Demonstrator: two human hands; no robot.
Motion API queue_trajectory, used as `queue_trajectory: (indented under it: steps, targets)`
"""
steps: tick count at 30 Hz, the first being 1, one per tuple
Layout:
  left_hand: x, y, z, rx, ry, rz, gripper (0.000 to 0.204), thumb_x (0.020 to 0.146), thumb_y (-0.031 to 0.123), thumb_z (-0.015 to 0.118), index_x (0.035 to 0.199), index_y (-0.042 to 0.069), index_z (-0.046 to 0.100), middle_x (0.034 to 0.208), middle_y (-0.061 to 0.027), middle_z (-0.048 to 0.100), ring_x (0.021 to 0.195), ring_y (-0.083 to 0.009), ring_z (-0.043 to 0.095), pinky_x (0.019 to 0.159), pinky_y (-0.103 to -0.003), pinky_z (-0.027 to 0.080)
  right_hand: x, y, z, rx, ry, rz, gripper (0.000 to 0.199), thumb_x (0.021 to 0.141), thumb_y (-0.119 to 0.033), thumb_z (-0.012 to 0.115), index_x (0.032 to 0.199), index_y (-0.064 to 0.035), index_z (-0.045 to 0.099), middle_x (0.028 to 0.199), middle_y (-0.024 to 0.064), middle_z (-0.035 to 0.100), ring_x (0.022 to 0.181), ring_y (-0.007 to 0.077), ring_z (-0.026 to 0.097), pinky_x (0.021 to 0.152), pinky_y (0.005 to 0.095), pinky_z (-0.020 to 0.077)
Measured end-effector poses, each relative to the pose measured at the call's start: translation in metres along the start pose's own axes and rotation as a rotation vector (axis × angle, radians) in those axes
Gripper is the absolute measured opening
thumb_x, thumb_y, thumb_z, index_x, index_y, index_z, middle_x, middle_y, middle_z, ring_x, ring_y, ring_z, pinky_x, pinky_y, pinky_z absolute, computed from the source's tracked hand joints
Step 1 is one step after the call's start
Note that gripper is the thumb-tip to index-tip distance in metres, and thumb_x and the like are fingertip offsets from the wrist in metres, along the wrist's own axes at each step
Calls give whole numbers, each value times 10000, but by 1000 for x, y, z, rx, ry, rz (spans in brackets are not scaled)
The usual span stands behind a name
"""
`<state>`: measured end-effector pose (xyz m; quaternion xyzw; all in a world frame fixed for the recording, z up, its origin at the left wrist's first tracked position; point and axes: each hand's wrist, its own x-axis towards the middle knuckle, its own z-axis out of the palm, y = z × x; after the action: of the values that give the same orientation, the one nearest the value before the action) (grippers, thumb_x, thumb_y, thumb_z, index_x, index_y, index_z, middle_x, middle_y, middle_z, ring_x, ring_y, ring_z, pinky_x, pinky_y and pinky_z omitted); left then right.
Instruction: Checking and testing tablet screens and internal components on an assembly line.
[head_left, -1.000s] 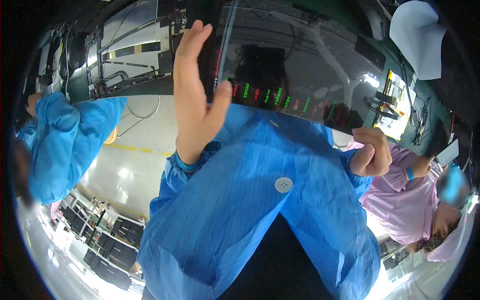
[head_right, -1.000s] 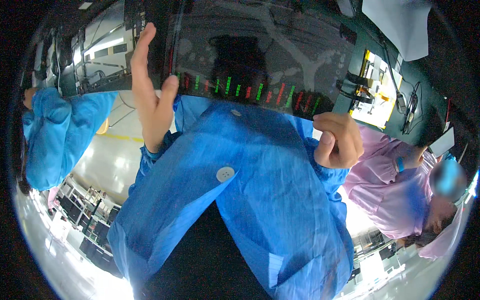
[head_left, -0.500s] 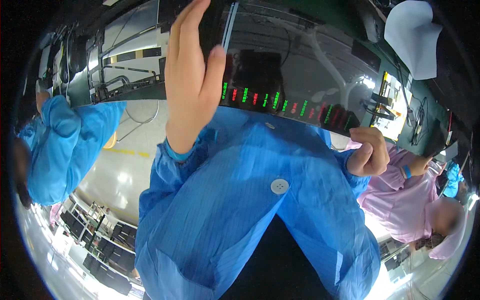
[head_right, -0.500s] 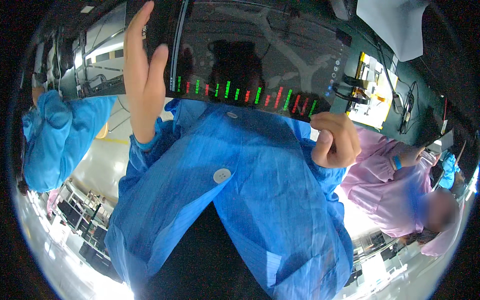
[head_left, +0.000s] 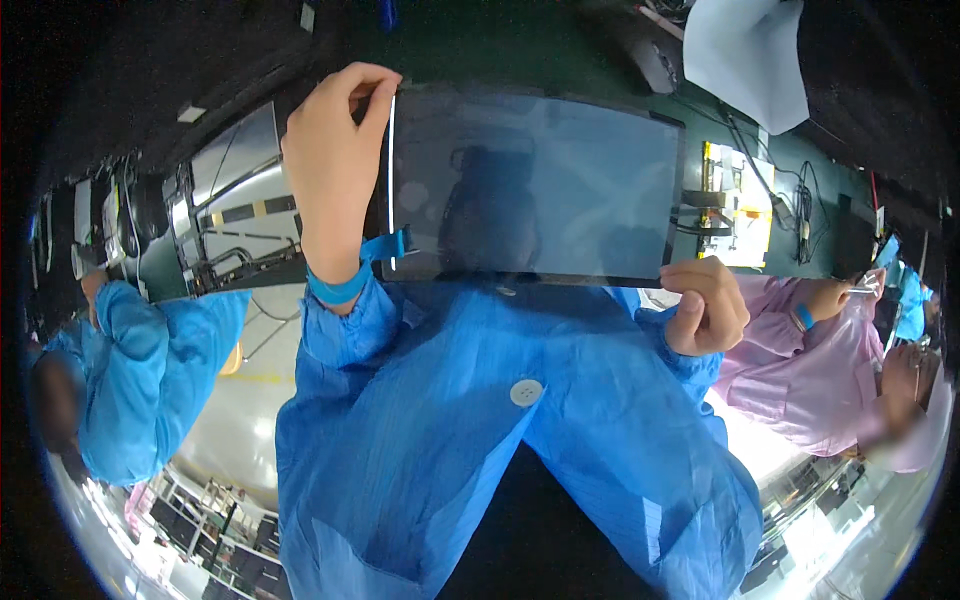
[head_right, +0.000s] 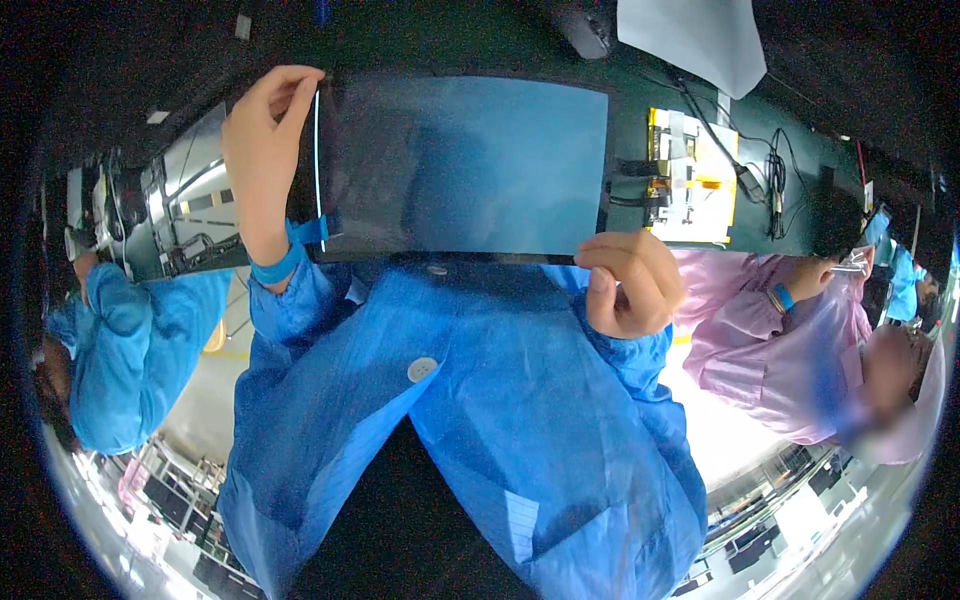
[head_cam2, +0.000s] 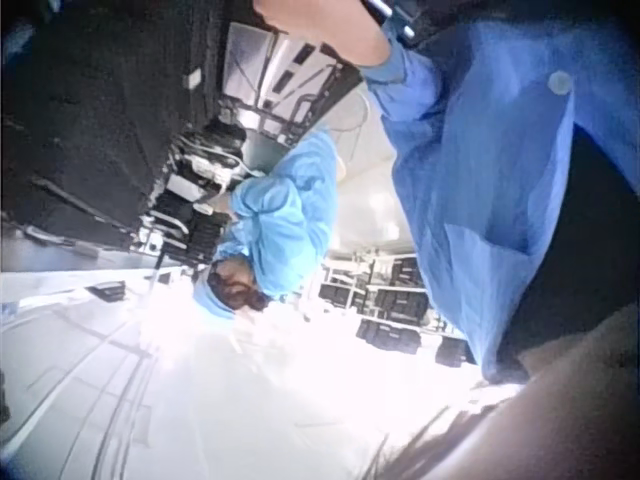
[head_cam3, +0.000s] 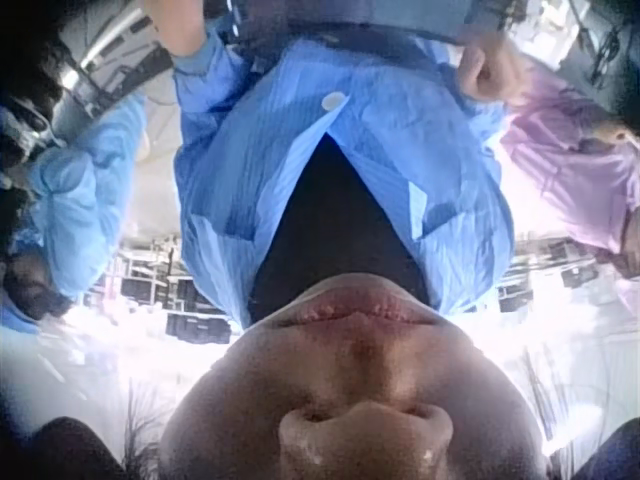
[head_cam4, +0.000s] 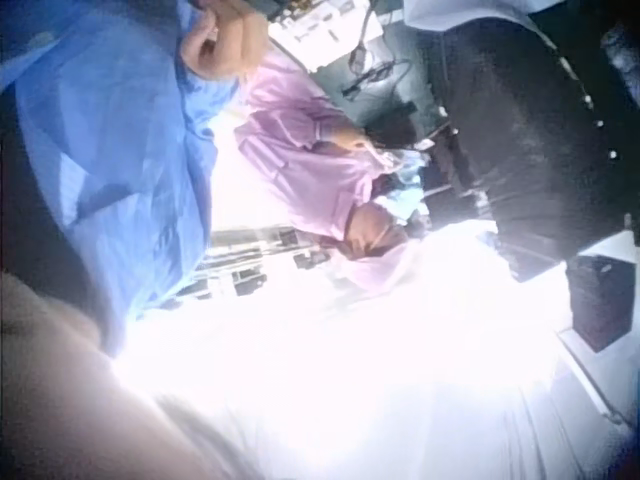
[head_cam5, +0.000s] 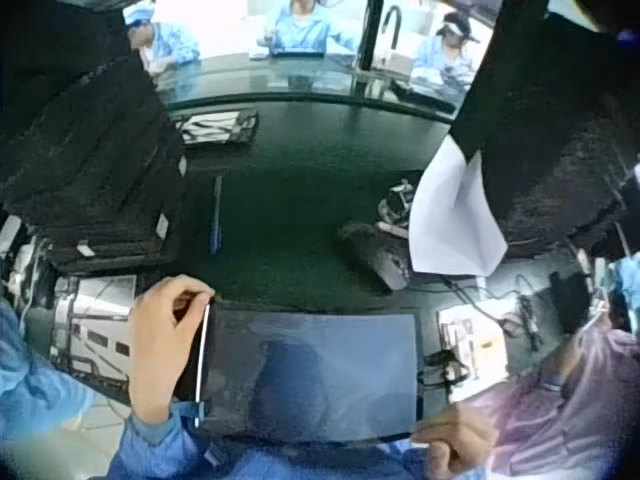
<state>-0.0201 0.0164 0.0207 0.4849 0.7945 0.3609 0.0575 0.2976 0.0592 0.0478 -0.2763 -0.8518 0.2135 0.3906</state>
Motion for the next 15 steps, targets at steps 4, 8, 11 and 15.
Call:
queue_trajectory:
  steps: [4, 8, 11, 15]
  targets:
    - [1, 2, 1, -67, -27, -15, 117, 839, 177, 597, 894, 89, 652, 874, -76, 671, 825, -211, 656, 732, -293, 490, 9, 1, 3, 23, -6, -76, 324, 893, -157, 501, 659, 54, 577, 600, 149, 595, 517, 209, 570, 466, 279, 431]
    - [-6, 36, -11, -511, -157, -29, 84, 865, 75, 551, 888, 0, 582, 879, -100, 676, 827, -183, 643, 747, -264, 473, 19, 2, -2, 9, -74, -60, 202, 840, -84, 535, 713, 62, 591, 662, 158, 612, 587, 219, 593, 529, 279, 457]
    - [-32, 50, -32, -817, -371, 98, 15, 841, 20, 554, 836, 16, 567, 884, -119, 678, 837, -204, 643, 760, -300, 482, 30, -1, -1, -104, -86, 163, 275, 654, 37, 621, 921, -27, 639, 927, 129, 623, 819, 256, 599, 689, 309, 476]
    - [-40, 36, -48, -1075, -648, 285, 28, 811, 3, 575, 816, 31, 573, 867, -104, 684, 862, -209, 638, 766, -330, 491, 48, 1, 9, -511, -98, 207, 270, 666, -17, 677, 917, -117, 675, 1105, 41, 597, 1073, 258, 495, 904, 372, 371]
